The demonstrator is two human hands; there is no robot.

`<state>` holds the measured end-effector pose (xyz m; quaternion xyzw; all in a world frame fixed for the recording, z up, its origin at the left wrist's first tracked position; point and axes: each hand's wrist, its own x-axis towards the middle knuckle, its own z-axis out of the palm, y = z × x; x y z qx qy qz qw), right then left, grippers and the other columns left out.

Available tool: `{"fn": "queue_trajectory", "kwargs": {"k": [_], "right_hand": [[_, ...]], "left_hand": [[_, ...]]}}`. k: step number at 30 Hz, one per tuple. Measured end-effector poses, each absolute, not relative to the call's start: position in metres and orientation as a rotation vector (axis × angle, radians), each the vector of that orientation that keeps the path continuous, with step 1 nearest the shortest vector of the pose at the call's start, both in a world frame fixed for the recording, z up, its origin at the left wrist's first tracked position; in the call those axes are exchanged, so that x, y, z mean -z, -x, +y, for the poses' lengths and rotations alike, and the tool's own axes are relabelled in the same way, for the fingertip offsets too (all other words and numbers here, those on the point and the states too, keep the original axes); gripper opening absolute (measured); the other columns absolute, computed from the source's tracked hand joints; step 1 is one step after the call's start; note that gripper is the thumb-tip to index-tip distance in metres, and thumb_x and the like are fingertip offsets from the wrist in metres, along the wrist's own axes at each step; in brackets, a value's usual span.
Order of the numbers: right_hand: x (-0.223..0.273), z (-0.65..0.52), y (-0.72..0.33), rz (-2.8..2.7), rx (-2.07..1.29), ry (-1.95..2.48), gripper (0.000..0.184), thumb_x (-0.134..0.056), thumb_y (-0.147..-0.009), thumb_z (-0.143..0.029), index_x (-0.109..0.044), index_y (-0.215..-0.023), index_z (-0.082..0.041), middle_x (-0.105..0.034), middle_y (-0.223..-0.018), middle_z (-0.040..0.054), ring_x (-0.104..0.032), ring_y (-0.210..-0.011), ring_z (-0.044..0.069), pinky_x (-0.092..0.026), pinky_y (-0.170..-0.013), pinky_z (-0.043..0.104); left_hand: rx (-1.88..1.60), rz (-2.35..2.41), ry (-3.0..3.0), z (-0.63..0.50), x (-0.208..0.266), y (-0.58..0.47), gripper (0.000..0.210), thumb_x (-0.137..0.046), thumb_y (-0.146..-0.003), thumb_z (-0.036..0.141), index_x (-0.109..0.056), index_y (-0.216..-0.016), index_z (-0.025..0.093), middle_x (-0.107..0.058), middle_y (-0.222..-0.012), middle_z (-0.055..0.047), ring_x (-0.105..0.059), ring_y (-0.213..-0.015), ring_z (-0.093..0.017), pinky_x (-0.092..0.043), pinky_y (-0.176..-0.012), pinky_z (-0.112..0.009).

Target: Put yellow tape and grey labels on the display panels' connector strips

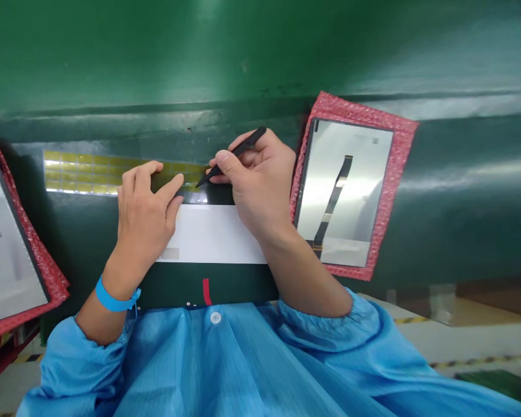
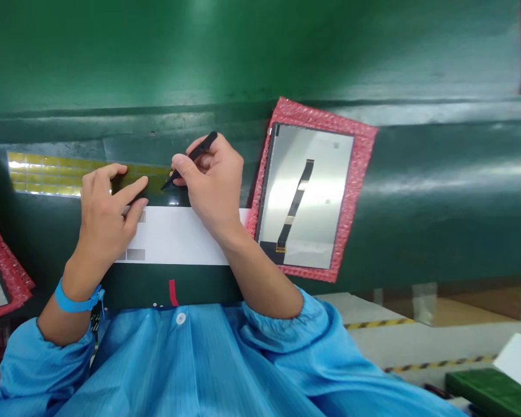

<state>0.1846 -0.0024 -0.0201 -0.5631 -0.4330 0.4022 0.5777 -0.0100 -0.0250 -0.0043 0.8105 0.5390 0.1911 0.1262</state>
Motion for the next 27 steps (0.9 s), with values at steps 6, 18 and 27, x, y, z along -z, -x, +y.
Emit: {"fn": "queue_trajectory", "kwargs": {"k": [6,18,27], "right_hand": [[0.0205,-0.002,-0.1853,-0.992,-0.924,1.311,0.025,-0.083,-0.092,-0.031,-0.059,-0.093,-0.024,-0.07,-0.081,-0.0038,-0.075,-0.074,0.014,-0.064,-0.058,0.021],[0.0216,-0.0029,-0.1868,-1.013,-0.915,1.31,0.032,-0.086,-0.091,-0.039,-0.057,-0.095,-0.026,-0.067,-0.082,-0.0044,-0.075,-0.078,0.015,-0.064,-0.06,0.024],[0.0193,-0.0052,-0.1899,-1.075,-0.951,1.385,0.038,-0.086,-0.09,-0.051,-0.056,-0.098,-0.029,-0.069,-0.082,-0.0019,-0.075,-0.081,0.021,-0.065,-0.065,0.032]], "left_hand": [[-0.549,1.568,-2.358,-0.0247,0.0035,0.0107,0.033,-0.067,-0.101,0.023,-0.074,-0.133,0.025,-0.057,-0.144,-0.015,-0.051,-0.133,-0.036,-0.048,-0.111,-0.054],[-0.54,1.57,-2.33,-0.0243,0.0045,0.0105,0.033,-0.066,-0.101,0.026,-0.073,-0.133,0.028,-0.056,-0.146,-0.013,-0.05,-0.135,-0.034,-0.047,-0.112,-0.054],[-0.519,1.581,-2.332,-0.0251,0.0025,0.0082,0.032,-0.063,-0.102,0.026,-0.072,-0.133,0.03,-0.056,-0.146,-0.012,-0.049,-0.136,-0.035,-0.049,-0.11,-0.056]]}}
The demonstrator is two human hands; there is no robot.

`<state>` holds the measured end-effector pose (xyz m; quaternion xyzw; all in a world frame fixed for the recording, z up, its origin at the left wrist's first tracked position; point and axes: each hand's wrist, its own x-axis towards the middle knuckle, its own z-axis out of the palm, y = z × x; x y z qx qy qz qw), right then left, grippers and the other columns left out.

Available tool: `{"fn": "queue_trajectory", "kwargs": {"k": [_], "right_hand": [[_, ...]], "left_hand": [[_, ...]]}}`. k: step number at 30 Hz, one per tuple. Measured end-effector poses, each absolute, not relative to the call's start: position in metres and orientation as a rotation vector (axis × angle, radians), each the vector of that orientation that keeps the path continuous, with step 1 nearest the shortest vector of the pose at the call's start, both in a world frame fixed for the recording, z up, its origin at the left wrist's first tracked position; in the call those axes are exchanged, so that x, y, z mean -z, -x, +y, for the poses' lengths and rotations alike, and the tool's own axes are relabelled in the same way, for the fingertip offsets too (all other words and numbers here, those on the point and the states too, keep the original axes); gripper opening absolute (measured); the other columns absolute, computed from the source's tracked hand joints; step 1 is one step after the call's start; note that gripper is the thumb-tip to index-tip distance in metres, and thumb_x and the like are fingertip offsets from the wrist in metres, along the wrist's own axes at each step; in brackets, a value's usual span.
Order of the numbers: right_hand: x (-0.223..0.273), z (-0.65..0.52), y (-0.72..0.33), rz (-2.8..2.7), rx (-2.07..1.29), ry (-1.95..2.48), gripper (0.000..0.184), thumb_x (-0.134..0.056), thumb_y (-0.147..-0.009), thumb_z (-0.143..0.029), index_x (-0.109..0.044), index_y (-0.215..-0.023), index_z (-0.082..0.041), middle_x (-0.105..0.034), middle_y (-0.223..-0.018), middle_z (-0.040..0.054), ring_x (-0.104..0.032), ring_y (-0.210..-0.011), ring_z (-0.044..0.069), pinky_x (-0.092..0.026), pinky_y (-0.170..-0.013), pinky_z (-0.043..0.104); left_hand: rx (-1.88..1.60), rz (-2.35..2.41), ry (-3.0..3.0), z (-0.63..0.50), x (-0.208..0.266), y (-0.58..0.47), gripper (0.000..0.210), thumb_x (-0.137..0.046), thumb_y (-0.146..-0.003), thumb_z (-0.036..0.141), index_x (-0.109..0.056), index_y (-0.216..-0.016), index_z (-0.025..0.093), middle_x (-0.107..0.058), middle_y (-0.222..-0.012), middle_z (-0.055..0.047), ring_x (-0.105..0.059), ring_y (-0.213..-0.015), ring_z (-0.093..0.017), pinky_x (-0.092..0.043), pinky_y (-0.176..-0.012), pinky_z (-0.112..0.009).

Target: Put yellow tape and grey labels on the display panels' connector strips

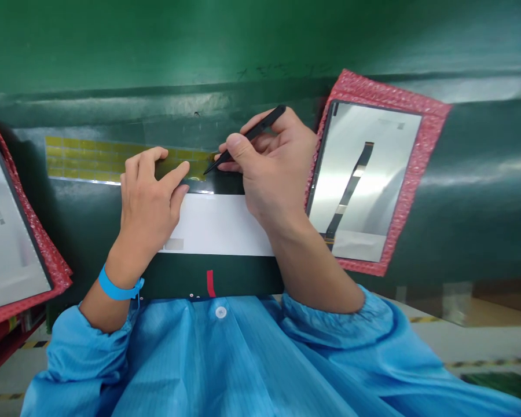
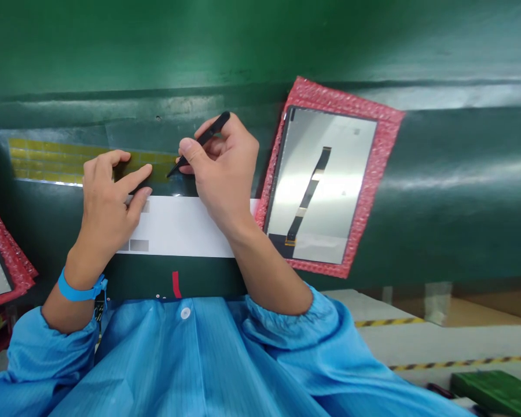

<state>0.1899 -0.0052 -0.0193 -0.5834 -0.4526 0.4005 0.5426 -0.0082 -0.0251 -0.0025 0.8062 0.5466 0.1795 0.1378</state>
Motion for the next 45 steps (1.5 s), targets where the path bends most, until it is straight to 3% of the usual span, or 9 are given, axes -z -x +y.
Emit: {"fn": "queue_trajectory", "kwargs": {"k": [12,31,41,45], "right_hand": [[0.02,-0.005,-0.192,-1.085,-0.952,1.34,0.037,-0.086,-0.091,-0.048,-0.055,-0.095,-0.029,-0.07,-0.082,-0.001,-0.073,-0.077,0.02,-0.063,-0.062,0.031],[0.015,-0.005,-0.192,-1.133,-0.904,1.379,0.039,-0.087,-0.088,-0.053,-0.056,-0.095,-0.031,-0.068,-0.087,0.0007,-0.075,-0.089,0.024,-0.066,-0.066,0.034],[0.017,0.003,-0.192,-1.137,-0.968,1.395,0.034,-0.087,-0.09,-0.045,-0.058,-0.092,-0.028,-0.073,-0.077,0.0002,-0.074,-0.071,0.021,-0.063,-0.058,0.031],[0.022,0.007,-0.192,-1.106,-0.995,1.369,0.038,-0.087,-0.09,-0.049,-0.056,-0.09,-0.028,-0.072,-0.077,-0.0011,-0.075,-0.07,0.02,-0.063,-0.056,0.03]], "left_hand": [[-0.492,1.575,-2.315,-0.025,0.002,0.008,0.033,-0.063,-0.102,0.025,-0.071,-0.134,0.029,-0.054,-0.149,-0.013,-0.048,-0.137,-0.036,-0.047,-0.11,-0.057],[-0.485,1.575,-2.316,-0.025,0.001,0.006,0.031,-0.064,-0.101,0.025,-0.071,-0.131,0.03,-0.056,-0.147,-0.012,-0.05,-0.136,-0.036,-0.048,-0.109,-0.057],[-0.493,1.566,-2.311,-0.025,0.001,0.007,0.031,-0.064,-0.101,0.026,-0.072,-0.13,0.03,-0.055,-0.148,-0.012,-0.05,-0.136,-0.037,-0.047,-0.11,-0.056],[-0.511,1.557,-2.304,-0.024,0.002,0.009,0.031,-0.063,-0.102,0.027,-0.072,-0.131,0.031,-0.055,-0.147,-0.011,-0.049,-0.136,-0.036,-0.047,-0.111,-0.056]]}}
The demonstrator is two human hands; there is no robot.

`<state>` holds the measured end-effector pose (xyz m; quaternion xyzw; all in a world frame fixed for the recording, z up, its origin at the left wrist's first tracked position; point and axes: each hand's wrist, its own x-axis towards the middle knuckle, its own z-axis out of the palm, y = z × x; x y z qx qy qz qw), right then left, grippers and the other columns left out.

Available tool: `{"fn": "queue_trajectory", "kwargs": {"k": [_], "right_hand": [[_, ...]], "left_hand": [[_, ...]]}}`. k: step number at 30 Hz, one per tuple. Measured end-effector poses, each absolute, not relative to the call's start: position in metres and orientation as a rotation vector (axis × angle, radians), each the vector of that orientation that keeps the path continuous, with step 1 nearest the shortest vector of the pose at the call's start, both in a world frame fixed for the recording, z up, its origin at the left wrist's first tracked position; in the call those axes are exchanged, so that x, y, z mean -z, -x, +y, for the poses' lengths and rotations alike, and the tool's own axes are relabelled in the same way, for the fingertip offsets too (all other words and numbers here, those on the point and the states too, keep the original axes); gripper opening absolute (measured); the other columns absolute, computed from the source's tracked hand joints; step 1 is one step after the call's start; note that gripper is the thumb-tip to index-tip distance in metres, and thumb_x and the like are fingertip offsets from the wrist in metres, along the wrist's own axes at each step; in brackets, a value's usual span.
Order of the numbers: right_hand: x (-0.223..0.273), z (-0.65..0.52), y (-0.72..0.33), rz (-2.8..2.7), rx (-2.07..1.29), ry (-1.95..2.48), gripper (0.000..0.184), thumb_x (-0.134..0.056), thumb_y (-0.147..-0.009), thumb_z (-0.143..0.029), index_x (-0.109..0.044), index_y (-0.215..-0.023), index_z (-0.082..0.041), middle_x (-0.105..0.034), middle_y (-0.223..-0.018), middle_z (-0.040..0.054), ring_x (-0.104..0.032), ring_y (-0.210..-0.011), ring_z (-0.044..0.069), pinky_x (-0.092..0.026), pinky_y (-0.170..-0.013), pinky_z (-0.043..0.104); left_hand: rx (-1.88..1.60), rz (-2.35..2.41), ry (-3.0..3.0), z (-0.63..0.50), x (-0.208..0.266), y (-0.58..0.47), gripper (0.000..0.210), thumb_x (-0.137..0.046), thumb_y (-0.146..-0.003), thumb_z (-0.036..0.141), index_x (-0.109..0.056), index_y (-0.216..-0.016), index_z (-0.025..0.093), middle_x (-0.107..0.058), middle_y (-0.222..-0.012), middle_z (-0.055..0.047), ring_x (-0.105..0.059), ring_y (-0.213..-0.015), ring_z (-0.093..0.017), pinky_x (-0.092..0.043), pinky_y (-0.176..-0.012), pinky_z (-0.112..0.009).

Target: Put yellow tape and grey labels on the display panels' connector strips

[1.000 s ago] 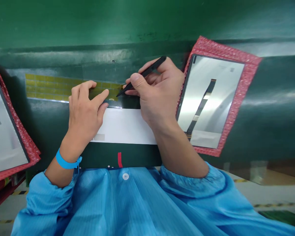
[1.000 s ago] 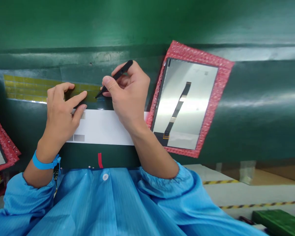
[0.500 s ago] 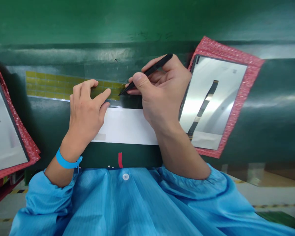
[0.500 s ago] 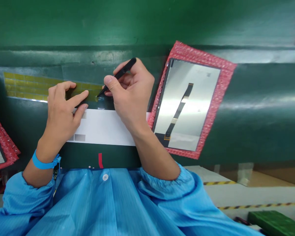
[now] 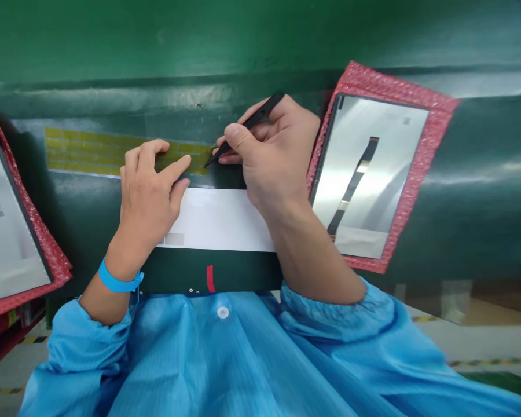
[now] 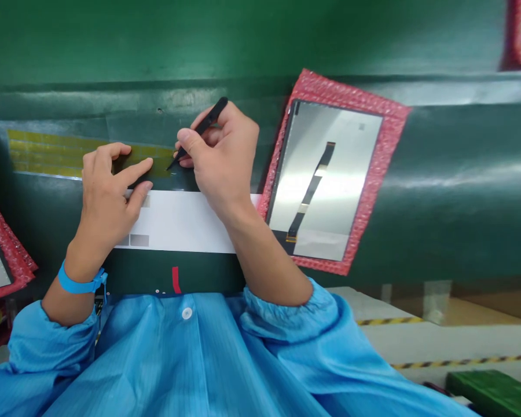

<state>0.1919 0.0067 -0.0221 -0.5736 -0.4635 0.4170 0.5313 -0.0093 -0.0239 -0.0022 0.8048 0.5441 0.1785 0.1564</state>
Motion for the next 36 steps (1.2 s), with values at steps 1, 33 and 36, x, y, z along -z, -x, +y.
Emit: {"fn": "queue_trajectory", "kwargs": {"k": [1,33,36], "right_hand": [[0.022,0.006,-0.192,-1.089,-1.017,1.347,0.038,-0.087,-0.089,-0.051,-0.056,-0.091,-0.027,-0.073,-0.078,-0.0013,-0.075,-0.07,0.02,-0.063,-0.056,0.03],[-0.016,-0.096,-0.356,-0.824,-1.028,1.43,0.041,-0.098,-0.075,-0.049,-0.064,-0.081,-0.028,-0.074,-0.069,-0.0016,-0.073,-0.064,0.023,-0.056,-0.047,0.033],[-0.018,-0.096,-0.353,-0.822,-1.014,1.464,0.044,-0.099,-0.07,-0.055,-0.063,-0.076,-0.03,-0.072,-0.068,-0.0022,-0.072,-0.065,0.027,-0.054,-0.047,0.039]], "left_hand": [[-0.516,1.558,-2.304,-0.024,0.003,0.01,0.031,-0.064,-0.102,0.028,-0.073,-0.131,0.03,-0.055,-0.147,-0.011,-0.049,-0.136,-0.036,-0.047,-0.11,-0.056],[-0.788,1.127,-2.615,-0.117,-0.003,-0.146,0.027,-0.07,-0.095,0.01,-0.076,-0.121,0.008,-0.07,-0.115,-0.023,-0.063,-0.106,-0.032,-0.057,-0.087,-0.047],[-0.76,1.145,-2.621,-0.118,-0.005,-0.145,0.028,-0.07,-0.095,0.011,-0.077,-0.122,0.011,-0.07,-0.118,-0.022,-0.062,-0.109,-0.032,-0.057,-0.089,-0.047]]}}
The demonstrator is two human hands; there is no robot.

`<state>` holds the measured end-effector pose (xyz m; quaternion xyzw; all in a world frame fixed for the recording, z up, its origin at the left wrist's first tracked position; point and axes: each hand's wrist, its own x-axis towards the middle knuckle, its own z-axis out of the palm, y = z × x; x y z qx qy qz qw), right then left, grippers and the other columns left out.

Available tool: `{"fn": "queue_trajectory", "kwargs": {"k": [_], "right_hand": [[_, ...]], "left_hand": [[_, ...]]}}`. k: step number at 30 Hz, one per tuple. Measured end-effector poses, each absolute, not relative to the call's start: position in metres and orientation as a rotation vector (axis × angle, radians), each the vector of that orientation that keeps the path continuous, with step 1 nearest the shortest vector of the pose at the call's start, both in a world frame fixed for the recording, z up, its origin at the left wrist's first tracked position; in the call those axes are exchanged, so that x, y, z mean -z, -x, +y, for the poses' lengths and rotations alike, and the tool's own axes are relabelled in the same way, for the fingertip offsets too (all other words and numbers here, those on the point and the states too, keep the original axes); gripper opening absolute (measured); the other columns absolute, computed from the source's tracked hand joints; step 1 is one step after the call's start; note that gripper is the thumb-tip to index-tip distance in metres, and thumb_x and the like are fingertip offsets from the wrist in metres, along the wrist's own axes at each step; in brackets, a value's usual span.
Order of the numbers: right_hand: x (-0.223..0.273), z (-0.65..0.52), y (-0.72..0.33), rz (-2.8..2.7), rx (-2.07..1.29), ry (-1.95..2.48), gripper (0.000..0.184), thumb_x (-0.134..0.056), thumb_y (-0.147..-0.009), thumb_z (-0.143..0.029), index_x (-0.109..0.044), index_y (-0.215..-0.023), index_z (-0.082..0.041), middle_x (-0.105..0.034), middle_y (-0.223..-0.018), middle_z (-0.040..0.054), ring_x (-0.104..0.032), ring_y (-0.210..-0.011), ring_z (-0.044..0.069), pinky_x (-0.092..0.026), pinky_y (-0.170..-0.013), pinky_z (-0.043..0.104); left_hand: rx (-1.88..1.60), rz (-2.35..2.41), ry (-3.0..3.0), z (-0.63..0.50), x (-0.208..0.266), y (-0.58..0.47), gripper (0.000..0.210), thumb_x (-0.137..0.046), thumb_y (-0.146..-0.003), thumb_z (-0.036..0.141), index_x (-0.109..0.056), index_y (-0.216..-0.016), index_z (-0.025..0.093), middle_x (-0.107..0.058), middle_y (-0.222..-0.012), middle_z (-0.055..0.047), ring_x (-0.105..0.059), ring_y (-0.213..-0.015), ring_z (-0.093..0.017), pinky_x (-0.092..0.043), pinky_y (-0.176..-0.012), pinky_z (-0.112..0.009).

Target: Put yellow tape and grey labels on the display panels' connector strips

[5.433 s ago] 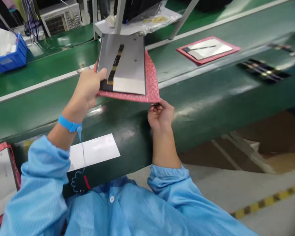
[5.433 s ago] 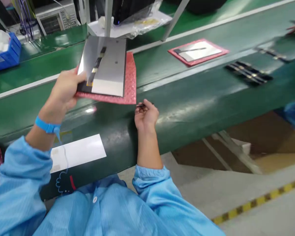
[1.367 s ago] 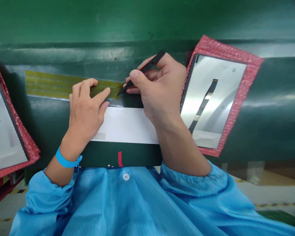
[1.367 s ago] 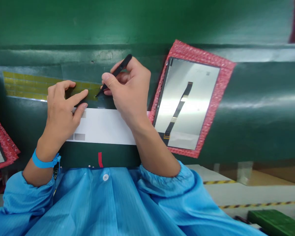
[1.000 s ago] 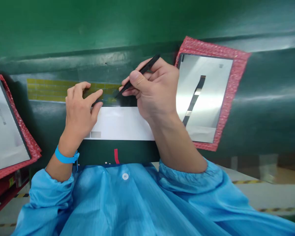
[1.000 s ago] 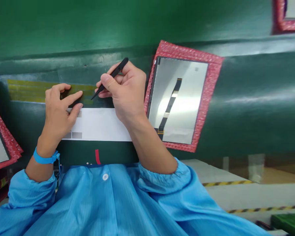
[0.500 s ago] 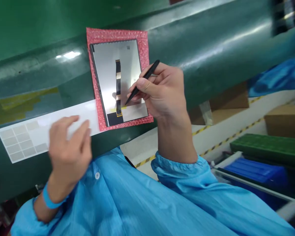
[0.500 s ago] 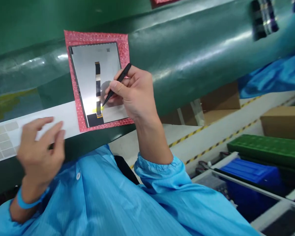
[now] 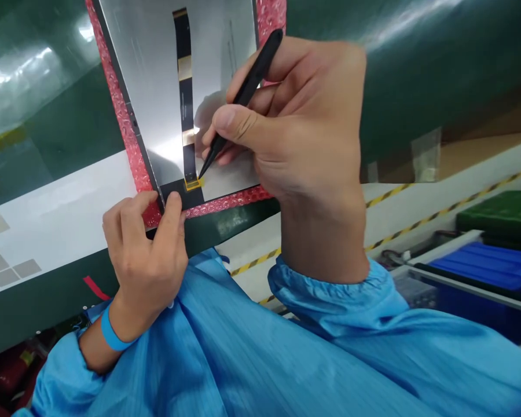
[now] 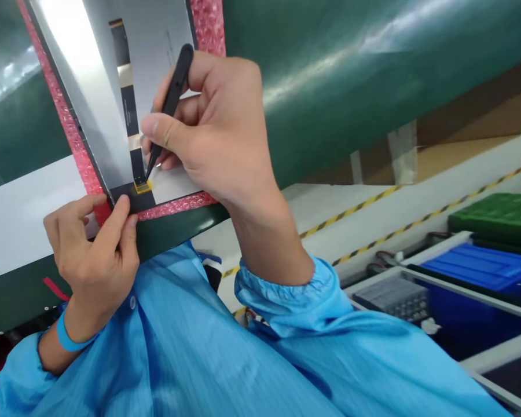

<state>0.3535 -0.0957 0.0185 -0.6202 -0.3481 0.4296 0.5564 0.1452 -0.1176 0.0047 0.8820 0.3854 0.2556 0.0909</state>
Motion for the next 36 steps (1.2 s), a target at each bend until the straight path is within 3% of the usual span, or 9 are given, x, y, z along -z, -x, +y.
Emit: {"fn": "queue_trajectory", "kwargs": {"k": [4,10,16,31,36], "right_hand": [[-0.019,-0.097,-0.352,-0.812,-0.99,1.452,0.043,-0.099,-0.069,-0.054,-0.063,-0.074,-0.031,-0.07,-0.069,-0.0031,-0.072,-0.067,0.028,-0.055,-0.048,0.042],[-0.019,-0.1,-0.352,-0.836,-0.956,1.495,0.026,-0.086,-0.082,-0.033,-0.062,-0.074,-0.034,-0.069,-0.07,-0.0045,-0.074,-0.072,0.028,-0.056,-0.05,0.041],[-0.013,-0.1,-0.351,-0.887,-0.911,1.485,0.031,-0.089,-0.082,-0.041,-0.059,-0.077,-0.033,-0.069,-0.071,-0.006,-0.074,-0.074,0.027,-0.056,-0.051,0.039],[-0.012,-0.102,-0.349,-0.874,-0.889,1.426,0.026,-0.082,-0.089,-0.02,-0.058,-0.08,-0.028,-0.066,-0.071,-0.0042,-0.074,-0.072,0.022,-0.054,-0.052,0.035],[-0.019,-0.102,-0.351,-0.862,-0.953,1.437,0.03,-0.087,-0.089,-0.032,-0.058,-0.081,-0.029,-0.065,-0.073,-0.0025,-0.074,-0.076,0.025,-0.057,-0.056,0.038]], "left_hand": [[-0.728,1.176,-2.604,-0.119,-0.005,-0.146,0.029,-0.07,-0.095,0.013,-0.077,-0.123,0.014,-0.069,-0.122,-0.02,-0.062,-0.114,-0.033,-0.057,-0.09,-0.047],[-0.736,1.172,-2.605,-0.118,-0.006,-0.146,0.03,-0.072,-0.094,0.012,-0.077,-0.123,0.015,-0.069,-0.122,-0.02,-0.062,-0.115,-0.034,-0.055,-0.093,-0.049],[-0.741,1.191,-2.578,-0.12,-0.006,-0.146,0.03,-0.071,-0.094,0.013,-0.078,-0.123,0.017,-0.069,-0.124,-0.018,-0.062,-0.116,-0.033,-0.054,-0.093,-0.048],[-0.765,1.168,-2.524,-0.121,-0.006,-0.145,0.037,-0.074,-0.092,0.011,-0.077,-0.128,0.015,-0.068,-0.126,-0.021,-0.061,-0.12,-0.036,-0.051,-0.1,-0.052],[-0.691,1.183,-2.573,-0.122,-0.01,-0.149,0.038,-0.072,-0.094,0.014,-0.076,-0.132,0.021,-0.068,-0.129,-0.019,-0.06,-0.121,-0.036,-0.051,-0.102,-0.054]]}}
